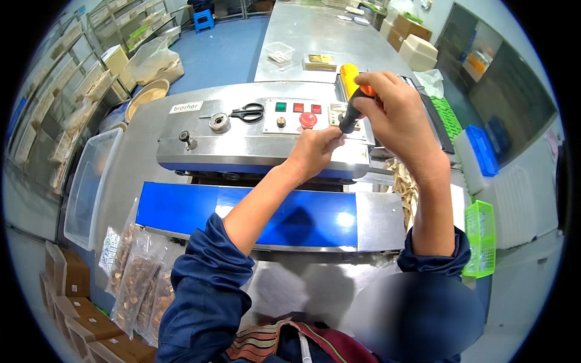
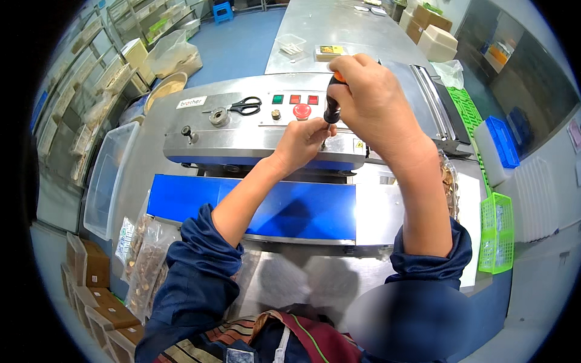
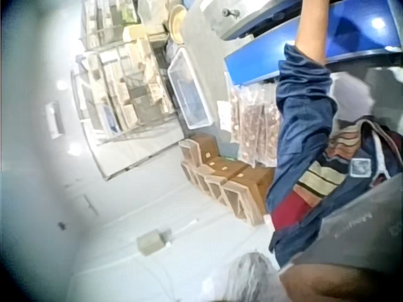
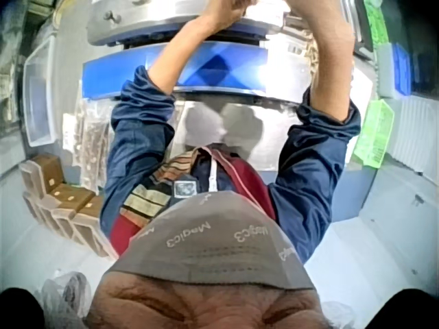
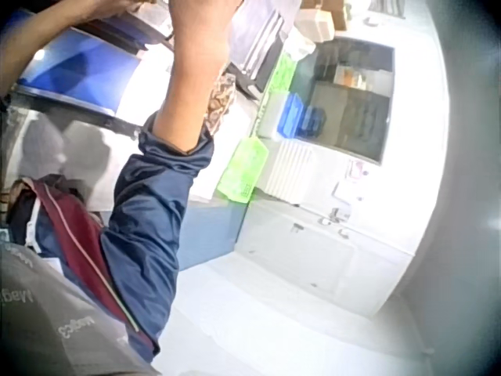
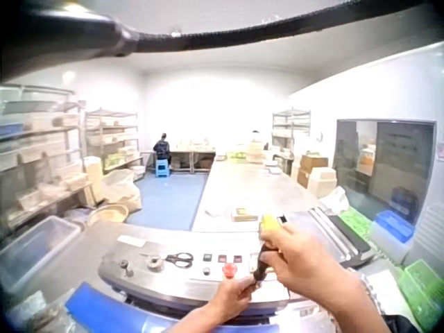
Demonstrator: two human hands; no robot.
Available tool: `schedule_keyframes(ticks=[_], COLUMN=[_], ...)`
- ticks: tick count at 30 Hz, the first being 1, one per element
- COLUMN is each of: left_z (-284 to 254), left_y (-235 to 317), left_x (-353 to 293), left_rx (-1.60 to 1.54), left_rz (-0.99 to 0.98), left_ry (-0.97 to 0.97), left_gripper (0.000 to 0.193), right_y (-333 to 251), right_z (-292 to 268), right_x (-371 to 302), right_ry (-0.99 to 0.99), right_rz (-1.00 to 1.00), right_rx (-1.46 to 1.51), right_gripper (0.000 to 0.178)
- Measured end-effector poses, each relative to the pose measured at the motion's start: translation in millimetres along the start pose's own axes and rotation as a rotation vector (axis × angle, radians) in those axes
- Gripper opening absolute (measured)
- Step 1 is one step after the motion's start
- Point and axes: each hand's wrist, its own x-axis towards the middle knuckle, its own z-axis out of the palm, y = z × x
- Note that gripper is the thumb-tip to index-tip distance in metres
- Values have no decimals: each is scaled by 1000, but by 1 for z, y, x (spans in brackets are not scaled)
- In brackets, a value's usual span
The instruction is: The person uses a screwdriver to adjust screws on a Brother packaging machine, then places vacuum-sealed bags of dried mushrooms onto the machine's conveyor belt. The person handles the bags and the machine's control panel throughout the process.
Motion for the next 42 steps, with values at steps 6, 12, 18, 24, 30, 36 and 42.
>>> schedule_keyframes(ticks=[6, 12, 18, 24, 30, 36, 42], left_z=[-1, -11, -8, -7, -15, -3, -7], left_y=[8, 5, 2, 6, 18, 7, 10], left_x=[-2, 3, 4, -1, 1, -1, -2], left_rx=[164, -34, -133, -28, 110, -133, -143], left_rz=[161, -68, 1, 41, -14, -71, -57], left_ry=[106, -106, -89, 17, -109, 16, -5], left_gripper=[7, 7, 6, 7, 7, 7, 7], right_y=[-7, -16, -5, -12, -8, -11, -2], right_z=[-2, -10, 2, 7, 12, 18, 12], right_x=[1, 13, 8, 10, 4, 8, 7], right_ry=[-90, -228, -183, -217, -141, -105, -182], right_rz=[-50, 52, -110, -106, -138, 40, -169], right_rx=[27, -128, -1, 155, -14, -204, 121], right_gripper=[18, 14, 21, 19, 21, 27, 24])
